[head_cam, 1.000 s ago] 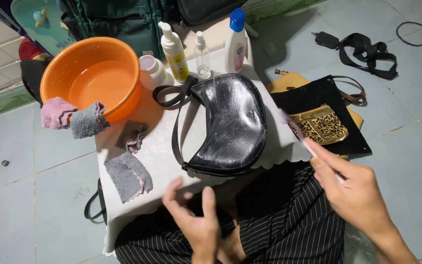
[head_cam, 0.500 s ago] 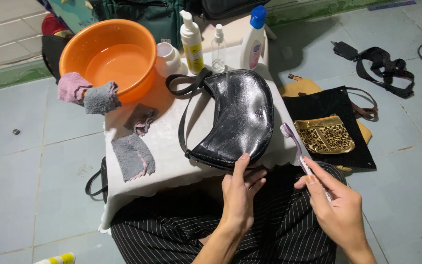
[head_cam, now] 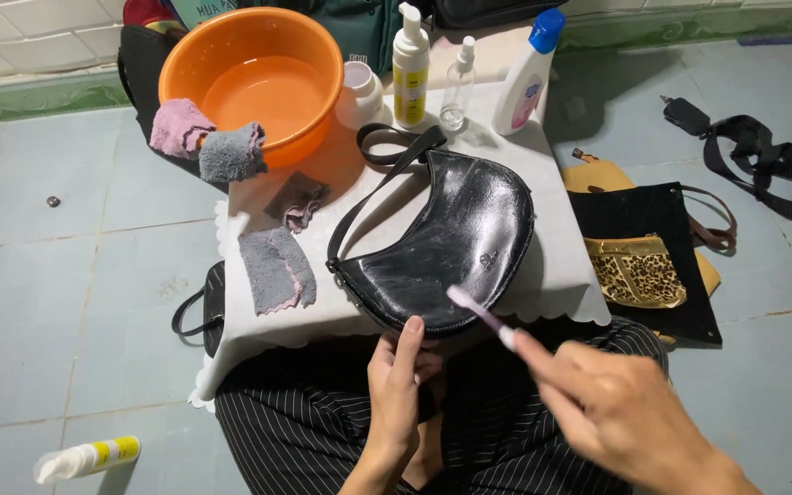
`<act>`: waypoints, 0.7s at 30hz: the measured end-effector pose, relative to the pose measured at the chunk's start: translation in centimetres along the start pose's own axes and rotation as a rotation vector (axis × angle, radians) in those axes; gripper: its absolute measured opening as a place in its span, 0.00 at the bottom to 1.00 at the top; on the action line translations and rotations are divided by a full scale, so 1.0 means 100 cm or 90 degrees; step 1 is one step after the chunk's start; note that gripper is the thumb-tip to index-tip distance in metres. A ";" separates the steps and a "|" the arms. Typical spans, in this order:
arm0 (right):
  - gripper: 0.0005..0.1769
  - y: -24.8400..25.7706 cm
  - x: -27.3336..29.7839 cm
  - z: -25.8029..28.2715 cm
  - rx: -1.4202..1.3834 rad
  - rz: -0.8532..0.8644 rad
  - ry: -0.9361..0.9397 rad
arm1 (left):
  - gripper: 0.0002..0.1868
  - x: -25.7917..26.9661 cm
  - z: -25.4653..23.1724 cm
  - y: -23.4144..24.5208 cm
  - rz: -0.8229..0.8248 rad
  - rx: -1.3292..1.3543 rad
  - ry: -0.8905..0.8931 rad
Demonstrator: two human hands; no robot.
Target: Cleaning a black leather handbag using a toothbrush, cleaning solution, and a cloth.
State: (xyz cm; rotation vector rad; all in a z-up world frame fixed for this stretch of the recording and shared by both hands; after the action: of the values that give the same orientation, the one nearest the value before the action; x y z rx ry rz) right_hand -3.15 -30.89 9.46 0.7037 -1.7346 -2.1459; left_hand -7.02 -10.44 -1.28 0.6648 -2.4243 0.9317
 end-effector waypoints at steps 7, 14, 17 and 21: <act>0.34 -0.003 -0.001 -0.008 -0.055 0.028 0.026 | 0.23 -0.019 -0.006 0.018 -0.019 0.026 -0.074; 0.24 0.007 -0.012 -0.005 -0.017 -0.069 -0.151 | 0.24 -0.024 -0.018 0.031 0.001 0.023 -0.066; 0.32 -0.017 0.002 0.008 -0.078 0.013 -0.032 | 0.27 -0.025 -0.017 0.036 -0.026 -0.015 -0.059; 0.27 0.003 -0.012 0.000 -0.053 -0.028 -0.100 | 0.29 -0.012 -0.034 0.041 -0.042 -0.220 -0.094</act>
State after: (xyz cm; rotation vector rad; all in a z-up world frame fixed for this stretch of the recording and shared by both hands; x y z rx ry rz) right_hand -2.22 -30.30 9.93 0.5712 -1.7081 -2.3444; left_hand -7.64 -5.03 -1.72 0.6998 -2.5864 0.4333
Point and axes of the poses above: each hand's wrist, its own x-axis away from the middle knuckle, its own y-axis out of the back of the hand, z = x × y, the point moved 4 cm from there along -x, towards the middle knuckle, and after that the axes turned 9 degrees about x, right-handed, at the moved point
